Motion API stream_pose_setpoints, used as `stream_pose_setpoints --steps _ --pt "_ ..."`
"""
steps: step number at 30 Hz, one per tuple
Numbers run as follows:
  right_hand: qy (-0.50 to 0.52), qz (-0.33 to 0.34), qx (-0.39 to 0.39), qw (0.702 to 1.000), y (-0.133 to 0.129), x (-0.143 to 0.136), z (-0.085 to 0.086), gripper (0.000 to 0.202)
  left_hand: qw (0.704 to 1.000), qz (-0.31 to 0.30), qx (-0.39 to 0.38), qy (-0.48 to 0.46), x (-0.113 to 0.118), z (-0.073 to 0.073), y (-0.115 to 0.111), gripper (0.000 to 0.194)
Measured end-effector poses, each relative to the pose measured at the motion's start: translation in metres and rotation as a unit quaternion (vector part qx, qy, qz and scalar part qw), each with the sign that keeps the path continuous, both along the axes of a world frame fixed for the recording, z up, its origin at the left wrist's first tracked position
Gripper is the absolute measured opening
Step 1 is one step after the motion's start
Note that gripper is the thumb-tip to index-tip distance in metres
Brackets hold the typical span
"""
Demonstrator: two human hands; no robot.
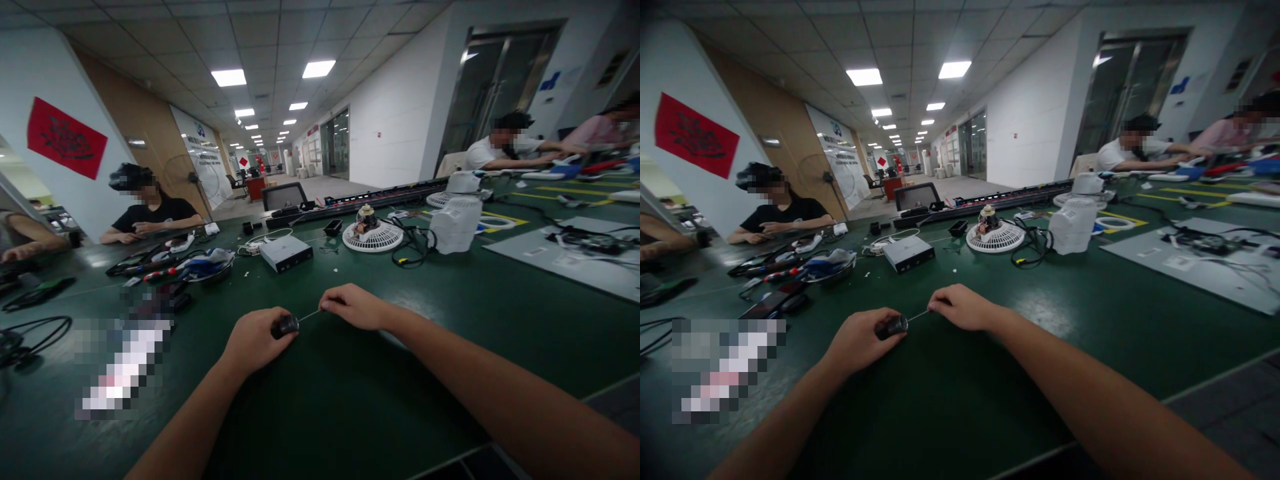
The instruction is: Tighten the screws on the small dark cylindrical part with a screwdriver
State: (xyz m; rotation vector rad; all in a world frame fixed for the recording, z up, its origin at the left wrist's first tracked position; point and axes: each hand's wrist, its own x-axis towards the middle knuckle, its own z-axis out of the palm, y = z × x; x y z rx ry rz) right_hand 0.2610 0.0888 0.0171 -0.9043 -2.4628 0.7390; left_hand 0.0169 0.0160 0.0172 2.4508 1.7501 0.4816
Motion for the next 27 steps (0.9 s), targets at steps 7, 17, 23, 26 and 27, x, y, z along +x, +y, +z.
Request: stream_pose_setpoints --steps 7,17,23,26,27 --pt "-0.025 0.003 -0.001 1.000 0.0006 -0.0024 -0.0025 0.027 1.000 0.010 0.005 -0.003 -0.0011 -0.0008 0.0010 0.026" --pt "-0.026 -0.045 -0.009 0.999 0.0022 -0.0036 -0.0041 0.027 1.000 0.015 0.014 -0.013 -0.0027 -0.0032 0.0021 0.029" --pt "-0.038 -0.024 -0.026 0.999 0.0016 -0.0037 -0.0039 0.028 0.999 0.007 0.029 -0.024 -0.0045 -0.0069 0.0039 0.029" --pt "-0.031 -0.042 -0.014 0.999 0.0003 -0.0059 -0.0055 0.027 0.999 0.010 0.029 -0.020 -0.0050 -0.0066 0.0038 0.030" --pt "-0.032 -0.034 -0.023 0.999 -0.0001 -0.0066 -0.0059 0.028 0.999 0.008 0.027 -0.018 -0.0049 -0.0062 0.0035 0.030"
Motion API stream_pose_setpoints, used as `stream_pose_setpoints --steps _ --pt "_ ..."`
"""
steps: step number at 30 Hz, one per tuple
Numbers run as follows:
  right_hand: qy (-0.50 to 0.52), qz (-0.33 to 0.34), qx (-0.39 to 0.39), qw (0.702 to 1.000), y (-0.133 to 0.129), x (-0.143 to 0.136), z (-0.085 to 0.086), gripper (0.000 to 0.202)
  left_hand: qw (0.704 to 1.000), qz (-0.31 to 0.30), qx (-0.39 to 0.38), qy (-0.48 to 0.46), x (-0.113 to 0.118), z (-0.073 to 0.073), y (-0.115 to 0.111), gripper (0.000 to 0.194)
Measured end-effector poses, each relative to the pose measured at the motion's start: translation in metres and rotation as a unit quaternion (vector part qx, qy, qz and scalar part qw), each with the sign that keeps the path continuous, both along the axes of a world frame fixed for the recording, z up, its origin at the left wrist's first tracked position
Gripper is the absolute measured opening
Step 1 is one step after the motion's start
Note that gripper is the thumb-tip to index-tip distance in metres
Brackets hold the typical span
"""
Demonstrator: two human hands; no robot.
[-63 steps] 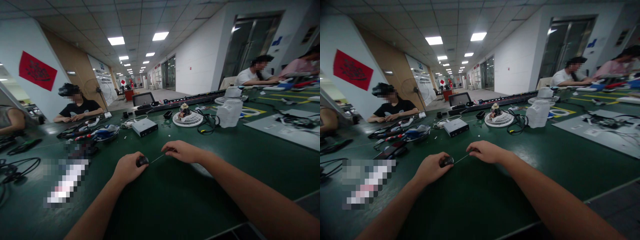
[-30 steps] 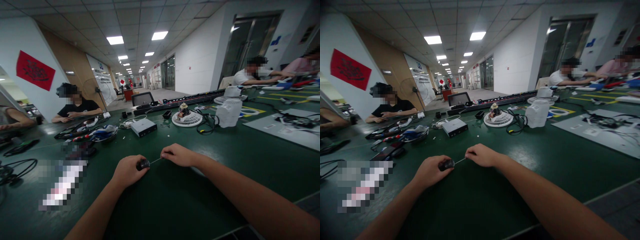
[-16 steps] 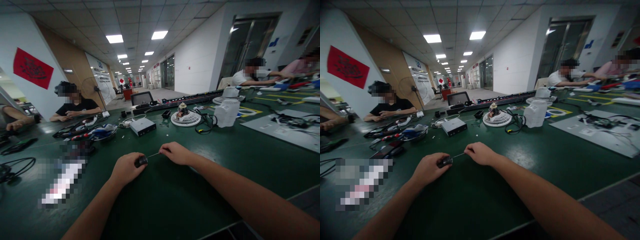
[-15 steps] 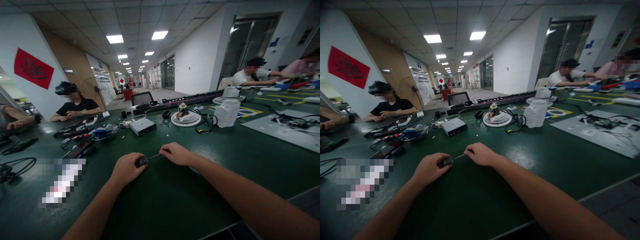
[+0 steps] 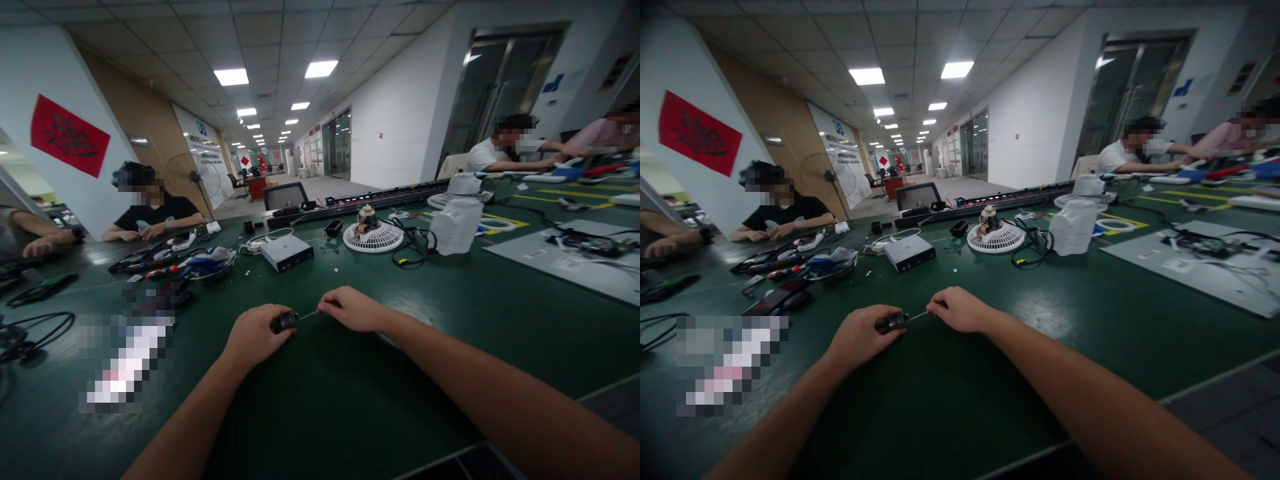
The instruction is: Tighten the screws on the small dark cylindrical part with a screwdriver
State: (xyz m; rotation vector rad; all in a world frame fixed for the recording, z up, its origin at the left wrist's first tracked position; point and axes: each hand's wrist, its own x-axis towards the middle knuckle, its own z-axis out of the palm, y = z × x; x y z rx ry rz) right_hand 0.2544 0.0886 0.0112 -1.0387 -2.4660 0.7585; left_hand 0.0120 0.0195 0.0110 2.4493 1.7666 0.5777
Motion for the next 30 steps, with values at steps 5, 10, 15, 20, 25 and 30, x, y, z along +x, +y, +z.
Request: stream_pose_setpoints --steps 5,10,15,20,25,30 --pt "-0.002 -0.017 0.022 1.000 -0.003 -0.002 0.002 0.029 1.000 0.007 0.003 0.001 0.003 0.001 -0.001 0.030" --pt "-0.035 -0.122 0.093 0.987 -0.005 -0.003 0.004 0.032 0.999 0.048 -0.011 0.001 0.004 0.001 0.001 0.028" --pt "0.072 -0.202 -0.022 0.976 -0.006 -0.011 -0.001 0.024 0.994 0.104 -0.030 -0.006 0.000 -0.001 0.004 0.027" --pt "0.048 -0.181 -0.018 0.982 -0.017 -0.024 0.000 0.037 0.991 0.125 -0.056 -0.002 0.000 -0.006 0.007 0.029" --pt "0.052 -0.141 0.038 0.988 -0.027 -0.039 0.000 0.029 0.992 0.112 -0.061 -0.014 0.000 -0.009 0.009 0.029" --pt "0.024 -0.093 -0.022 0.995 -0.021 -0.043 -0.007 0.016 0.990 0.102 -0.090 -0.029 -0.001 -0.006 0.008 0.032"
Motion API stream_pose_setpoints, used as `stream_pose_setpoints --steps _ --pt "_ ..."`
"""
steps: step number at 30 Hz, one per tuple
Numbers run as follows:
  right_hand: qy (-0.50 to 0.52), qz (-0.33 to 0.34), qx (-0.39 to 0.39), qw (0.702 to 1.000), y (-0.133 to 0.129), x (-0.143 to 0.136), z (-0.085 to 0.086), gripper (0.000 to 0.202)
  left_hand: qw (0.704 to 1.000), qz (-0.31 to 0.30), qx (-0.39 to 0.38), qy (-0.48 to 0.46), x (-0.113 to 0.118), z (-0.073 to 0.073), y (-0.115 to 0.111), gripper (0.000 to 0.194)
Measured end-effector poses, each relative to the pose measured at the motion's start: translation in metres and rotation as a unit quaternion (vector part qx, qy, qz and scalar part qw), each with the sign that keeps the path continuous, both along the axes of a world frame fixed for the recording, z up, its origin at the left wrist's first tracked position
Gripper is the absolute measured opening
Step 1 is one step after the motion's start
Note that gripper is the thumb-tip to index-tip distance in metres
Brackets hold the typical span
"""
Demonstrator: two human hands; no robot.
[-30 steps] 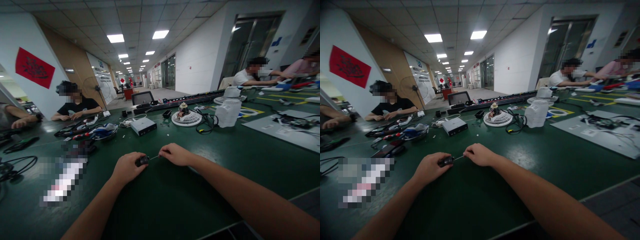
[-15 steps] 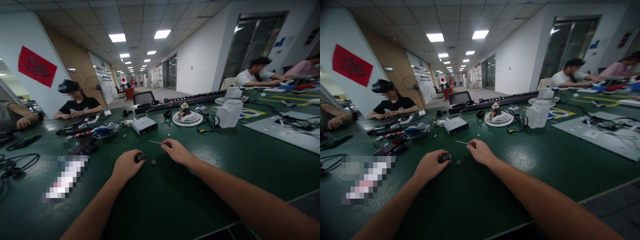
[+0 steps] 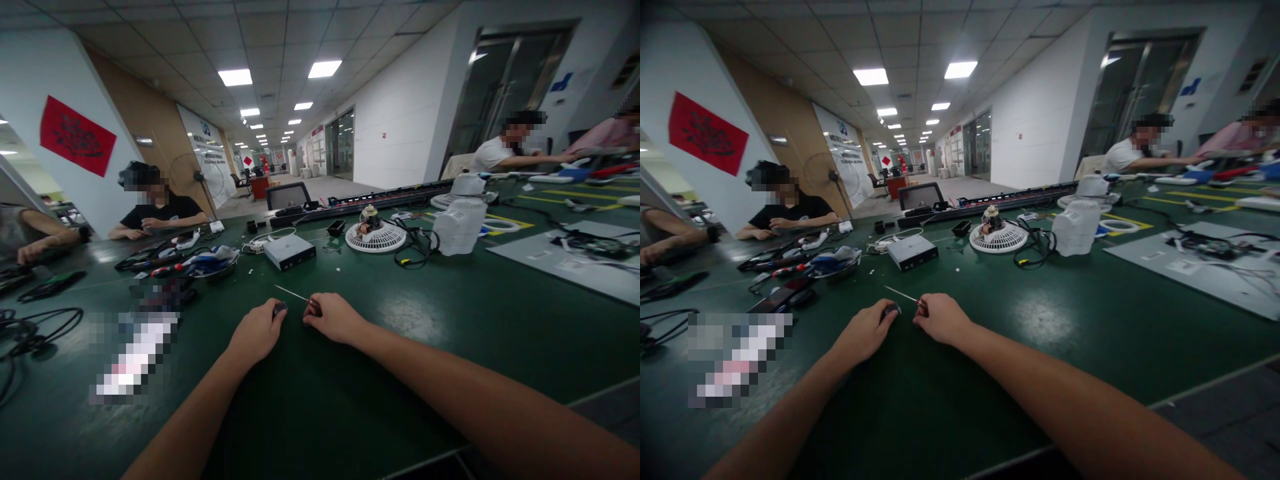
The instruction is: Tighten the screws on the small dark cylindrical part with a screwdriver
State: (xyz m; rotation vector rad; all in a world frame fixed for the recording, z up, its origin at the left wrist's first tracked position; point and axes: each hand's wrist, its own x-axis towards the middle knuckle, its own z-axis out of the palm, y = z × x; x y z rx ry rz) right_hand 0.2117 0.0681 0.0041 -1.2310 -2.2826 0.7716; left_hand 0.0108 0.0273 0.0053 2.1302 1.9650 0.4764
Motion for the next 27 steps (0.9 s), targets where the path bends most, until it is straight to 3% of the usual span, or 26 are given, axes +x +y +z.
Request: stream_pose_setpoints --steps 3,7,12,15,18,24,27 --pt "0.042 0.031 -0.037 0.998 0.004 0.004 -0.001 0.023 1.000 -0.007 -0.006 -0.015 0.001 0.002 -0.001 0.035" --pt "0.133 0.011 -0.020 0.991 0.006 0.007 0.000 0.034 1.000 -0.009 -0.005 -0.024 0.004 0.004 -0.004 0.035" --pt "0.249 0.013 -0.066 0.966 0.009 0.006 -0.003 0.027 0.998 -0.048 0.009 -0.028 0.009 0.006 -0.008 0.037" --pt "0.288 0.041 -0.111 0.950 0.009 0.004 -0.005 0.027 0.996 -0.089 0.007 -0.026 0.013 0.009 -0.011 0.025" --pt "0.284 0.060 -0.109 0.951 0.008 0.004 -0.006 0.028 0.992 -0.125 0.004 -0.018 0.018 0.013 -0.015 0.018" --pt "0.172 0.045 -0.004 0.984 0.006 0.008 -0.006 0.033 0.989 -0.149 -0.004 -0.005 0.019 0.014 -0.017 0.020" --pt "0.171 0.052 -0.018 0.984 0.006 0.009 -0.006 0.035 0.988 -0.156 0.001 -0.010 0.018 0.013 -0.017 0.022"
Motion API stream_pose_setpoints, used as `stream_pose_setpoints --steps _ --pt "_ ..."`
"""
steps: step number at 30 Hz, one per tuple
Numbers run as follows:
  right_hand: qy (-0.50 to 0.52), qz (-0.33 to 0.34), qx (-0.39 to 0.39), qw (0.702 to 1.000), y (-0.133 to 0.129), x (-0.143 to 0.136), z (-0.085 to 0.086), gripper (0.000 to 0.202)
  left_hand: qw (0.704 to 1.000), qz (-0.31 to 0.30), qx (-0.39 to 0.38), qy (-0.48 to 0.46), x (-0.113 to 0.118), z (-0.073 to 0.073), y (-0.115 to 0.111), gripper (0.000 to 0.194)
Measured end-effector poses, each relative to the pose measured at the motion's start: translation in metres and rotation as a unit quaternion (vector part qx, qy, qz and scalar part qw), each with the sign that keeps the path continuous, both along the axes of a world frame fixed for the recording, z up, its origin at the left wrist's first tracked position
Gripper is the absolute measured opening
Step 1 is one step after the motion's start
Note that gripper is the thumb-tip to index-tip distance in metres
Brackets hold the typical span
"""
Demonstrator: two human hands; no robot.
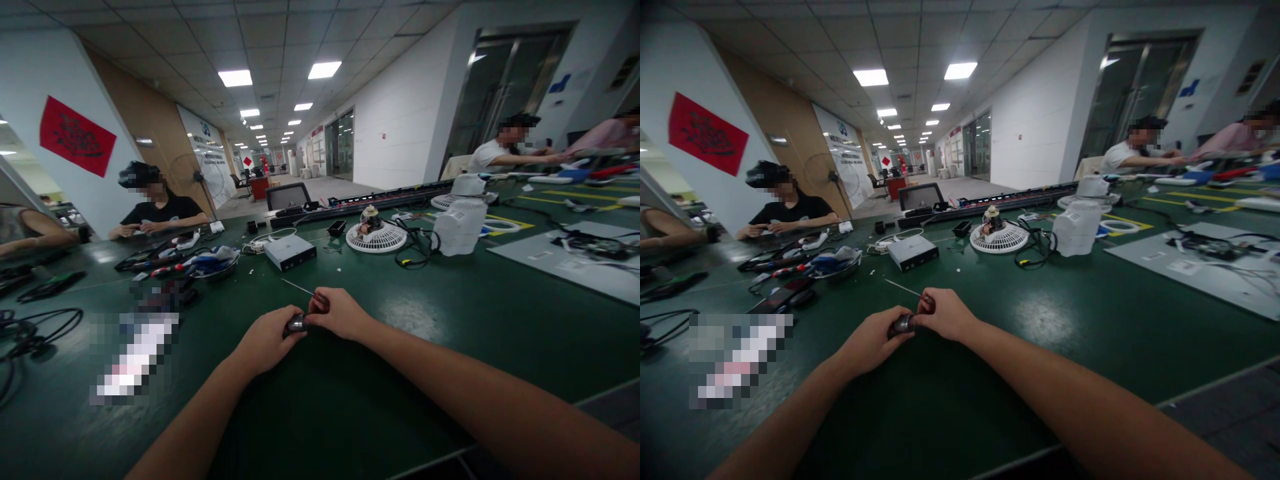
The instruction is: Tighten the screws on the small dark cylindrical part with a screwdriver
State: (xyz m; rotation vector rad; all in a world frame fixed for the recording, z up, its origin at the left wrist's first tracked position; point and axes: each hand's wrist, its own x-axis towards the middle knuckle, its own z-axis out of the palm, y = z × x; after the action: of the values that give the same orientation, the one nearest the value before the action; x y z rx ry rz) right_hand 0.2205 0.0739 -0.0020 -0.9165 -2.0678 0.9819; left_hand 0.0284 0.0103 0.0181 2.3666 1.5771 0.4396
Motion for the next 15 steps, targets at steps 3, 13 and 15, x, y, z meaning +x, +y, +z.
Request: stream_pose_setpoints --steps 3,13,15 --pt "0.019 0.030 -0.046 0.998 0.001 -0.001 -0.002 0.037 0.999 -0.030 0.013 0.003 -0.002 -0.001 0.000 0.021" --pt "-0.008 0.022 0.024 0.999 -0.011 -0.003 0.004 0.031 0.999 -0.040 0.001 -0.010 -0.004 -0.003 0.001 0.022" --pt "-0.007 0.028 0.016 0.999 -0.011 -0.003 0.004 0.029 0.999 -0.037 -0.006 -0.012 -0.003 -0.002 -0.001 0.023"
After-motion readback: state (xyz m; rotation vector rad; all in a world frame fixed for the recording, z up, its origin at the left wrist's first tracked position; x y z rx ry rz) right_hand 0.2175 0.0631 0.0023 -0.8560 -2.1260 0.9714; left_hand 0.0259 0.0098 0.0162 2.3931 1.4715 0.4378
